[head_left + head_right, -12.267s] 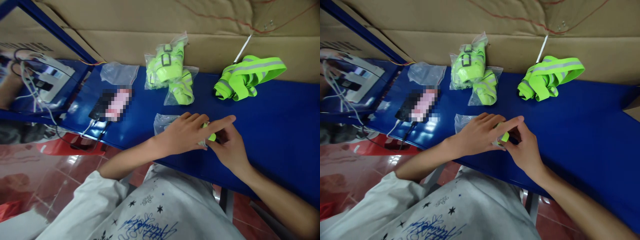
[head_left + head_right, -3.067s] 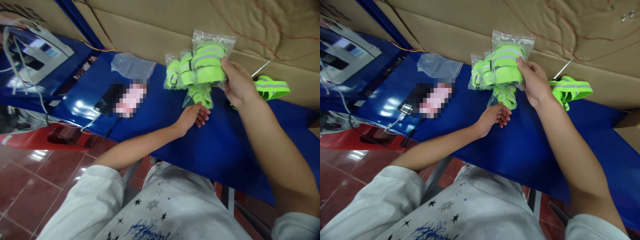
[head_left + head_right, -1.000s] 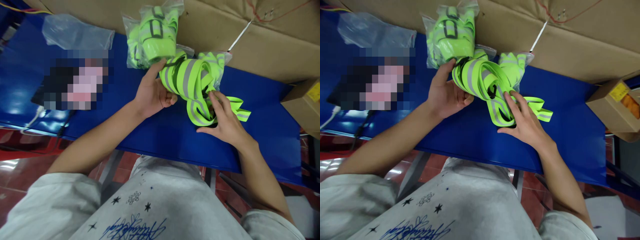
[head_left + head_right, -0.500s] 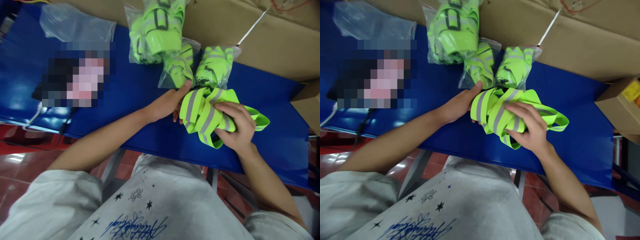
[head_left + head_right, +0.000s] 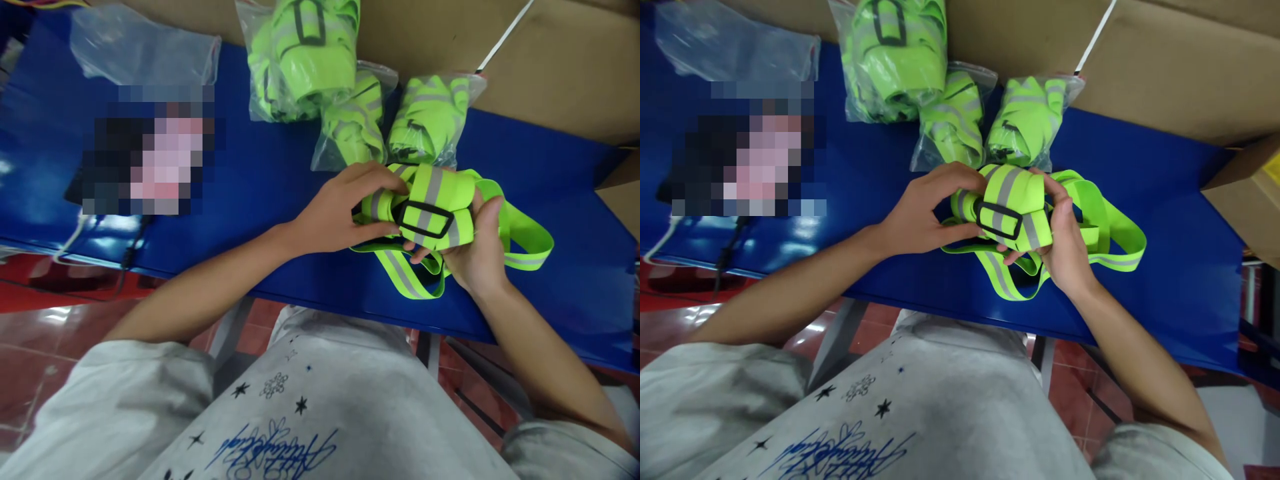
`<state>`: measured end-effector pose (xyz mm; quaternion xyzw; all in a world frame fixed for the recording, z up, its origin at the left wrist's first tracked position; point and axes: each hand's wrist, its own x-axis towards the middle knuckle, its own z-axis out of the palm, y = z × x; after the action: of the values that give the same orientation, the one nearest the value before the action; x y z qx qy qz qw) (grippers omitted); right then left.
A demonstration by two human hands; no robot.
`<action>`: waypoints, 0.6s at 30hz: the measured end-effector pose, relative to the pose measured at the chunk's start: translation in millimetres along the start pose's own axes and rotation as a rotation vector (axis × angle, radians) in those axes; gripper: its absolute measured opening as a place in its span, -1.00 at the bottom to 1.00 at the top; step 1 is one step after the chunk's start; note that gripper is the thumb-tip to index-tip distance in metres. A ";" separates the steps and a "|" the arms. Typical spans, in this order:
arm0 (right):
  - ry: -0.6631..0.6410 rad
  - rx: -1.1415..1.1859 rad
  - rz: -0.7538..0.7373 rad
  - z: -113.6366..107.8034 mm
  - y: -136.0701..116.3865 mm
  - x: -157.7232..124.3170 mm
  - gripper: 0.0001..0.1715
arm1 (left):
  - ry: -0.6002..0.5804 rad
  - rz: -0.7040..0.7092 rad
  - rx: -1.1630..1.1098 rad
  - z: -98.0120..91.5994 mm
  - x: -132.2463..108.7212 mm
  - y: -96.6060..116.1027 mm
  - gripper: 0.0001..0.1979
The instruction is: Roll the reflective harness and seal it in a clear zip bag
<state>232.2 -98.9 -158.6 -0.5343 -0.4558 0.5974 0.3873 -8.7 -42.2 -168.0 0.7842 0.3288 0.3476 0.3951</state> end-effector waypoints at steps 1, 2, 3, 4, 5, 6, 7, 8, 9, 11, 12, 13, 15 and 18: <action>-0.006 -0.026 -0.072 -0.5 2.6 -0.3 -0.11 | 0.034 -0.018 0.006 0.6 -0.3 0.1 -0.56; 0.002 -0.082 -0.161 -1.5 5.5 -0.1 -0.07 | 0.061 -0.036 0.004 0.7 -0.7 0.2 -0.60; 0.023 -0.172 -0.265 -2.8 8.3 0.5 -0.01 | 0.085 -0.055 -0.006 0.4 -1.1 0.1 -0.63; 0.053 -0.285 -0.372 -4.2 10.6 1.3 0.05 | 0.102 -0.075 -0.024 -0.5 -1.4 -0.3 -0.64; 0.085 -0.400 -0.471 -5.3 12.1 2.2 0.11 | 0.117 -0.086 -0.050 -1.5 -1.5 -1.0 -0.65; 0.118 -0.496 -0.538 -5.9 12.9 3.0 0.13 | 0.128 -0.082 -0.086 -2.7 -1.3 -2.1 -0.66; 0.139 -0.557 -0.562 -6.1 12.8 3.5 0.11 | 0.128 -0.067 -0.128 -3.9 -0.9 -3.3 -0.68; 0.152 -0.577 -0.541 -5.9 12.0 3.9 0.04 | 0.118 -0.051 -0.167 -4.9 -0.3 -4.6 -0.71; 0.166 -0.554 -0.483 -5.6 10.8 4.3 -0.05 | 0.107 -0.036 -0.186 -5.6 0.2 -5.5 -0.75; 0.193 -0.432 -0.320 -5.6 7.8 5.4 -0.24 | 0.096 0.016 -0.119 -5.9 0.7 -6.0 -0.82; 0.196 -0.361 -0.234 -6.5 6.3 6.4 -0.31 | 0.101 0.047 -0.022 -5.4 0.6 -5.4 -0.83; 0.189 -0.290 -0.162 -8.1 4.9 7.7 -0.35 | 0.115 0.079 0.097 -4.4 0.2 -4.6 -0.81; 0.168 -0.156 -0.066 -12.5 2.6 10.7 -0.40 | 0.118 0.129 0.293 -1.0 -1.2 -3.1 -0.70; 0.138 -0.027 0.023 -16.7 -0.1 13.1 -0.44 | 0.035 0.091 0.314 4.8 -3.0 -5.4 -0.65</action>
<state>247.0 -84.2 -162.4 -0.5844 -0.4299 0.5574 0.4036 -7.8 -43.9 -175.6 0.8442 0.3499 0.3232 0.2458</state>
